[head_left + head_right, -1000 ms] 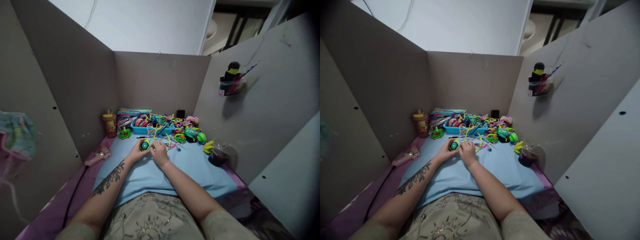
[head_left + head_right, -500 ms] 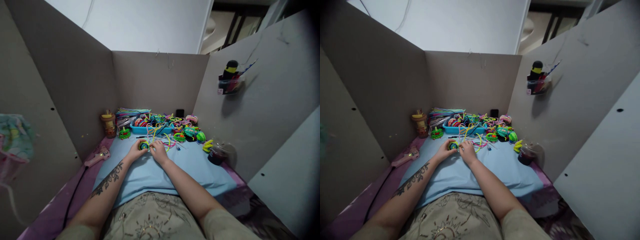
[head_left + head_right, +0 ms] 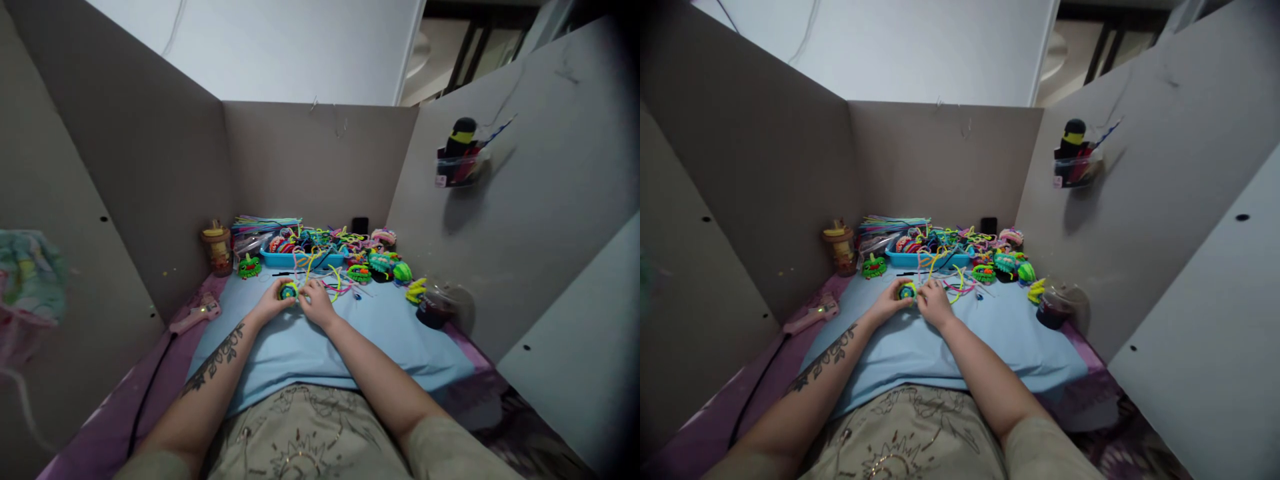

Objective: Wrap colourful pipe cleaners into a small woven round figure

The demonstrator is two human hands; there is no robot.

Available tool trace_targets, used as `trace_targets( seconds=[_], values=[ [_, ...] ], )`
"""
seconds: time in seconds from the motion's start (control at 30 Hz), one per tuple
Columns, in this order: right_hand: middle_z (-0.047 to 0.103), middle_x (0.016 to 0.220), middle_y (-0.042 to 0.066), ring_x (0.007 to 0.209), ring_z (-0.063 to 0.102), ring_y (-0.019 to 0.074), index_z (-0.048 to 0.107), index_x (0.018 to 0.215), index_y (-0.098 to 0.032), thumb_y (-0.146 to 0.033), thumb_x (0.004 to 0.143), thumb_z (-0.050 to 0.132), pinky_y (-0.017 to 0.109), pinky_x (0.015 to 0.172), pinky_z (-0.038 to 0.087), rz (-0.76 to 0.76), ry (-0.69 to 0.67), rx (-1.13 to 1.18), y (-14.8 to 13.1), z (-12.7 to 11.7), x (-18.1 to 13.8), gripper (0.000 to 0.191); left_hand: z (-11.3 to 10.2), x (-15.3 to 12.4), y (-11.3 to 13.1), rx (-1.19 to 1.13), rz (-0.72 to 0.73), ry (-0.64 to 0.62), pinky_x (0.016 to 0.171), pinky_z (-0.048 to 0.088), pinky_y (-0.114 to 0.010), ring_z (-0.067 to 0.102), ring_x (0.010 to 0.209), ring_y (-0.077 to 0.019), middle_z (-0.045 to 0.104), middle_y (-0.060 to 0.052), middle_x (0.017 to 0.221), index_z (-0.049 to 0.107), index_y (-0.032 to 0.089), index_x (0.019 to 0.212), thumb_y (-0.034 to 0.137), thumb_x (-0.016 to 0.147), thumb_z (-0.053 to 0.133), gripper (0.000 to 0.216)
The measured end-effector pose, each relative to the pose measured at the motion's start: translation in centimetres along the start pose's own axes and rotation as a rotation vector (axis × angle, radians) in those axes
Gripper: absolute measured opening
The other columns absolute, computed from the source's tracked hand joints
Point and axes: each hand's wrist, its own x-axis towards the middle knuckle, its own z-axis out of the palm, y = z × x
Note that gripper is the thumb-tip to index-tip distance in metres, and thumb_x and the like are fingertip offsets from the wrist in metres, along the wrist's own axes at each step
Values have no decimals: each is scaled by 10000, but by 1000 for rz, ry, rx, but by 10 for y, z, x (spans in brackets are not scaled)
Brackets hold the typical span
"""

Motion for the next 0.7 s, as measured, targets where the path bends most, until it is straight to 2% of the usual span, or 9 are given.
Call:
trace_targets(
  seconds=[0.27, 0.7],
  values=[
    [566, 844, 72, 895, 491, 236, 649, 793, -196, -135, 816, 554, 377, 837, 417, -11, 7, -63, -8, -6, 1, 115, 1, 0, 10, -64, -82, 54, 735, 489, -313, 623, 799, -189, 654, -27, 871, 542, 166, 1087, 276, 539, 823, 626],
    [571, 842, 71, 890, 494, 238, 649, 792, -201, -138, 813, 553, 375, 823, 423, -8, -14, -85, -10, -5, 0, 116, -2, 0, 10, -113, -142, 88, 725, 500, -317, 638, 767, -185, 682, -47, 864, 568, 148, 1095, 273, 520, 838, 648]
  ],
)
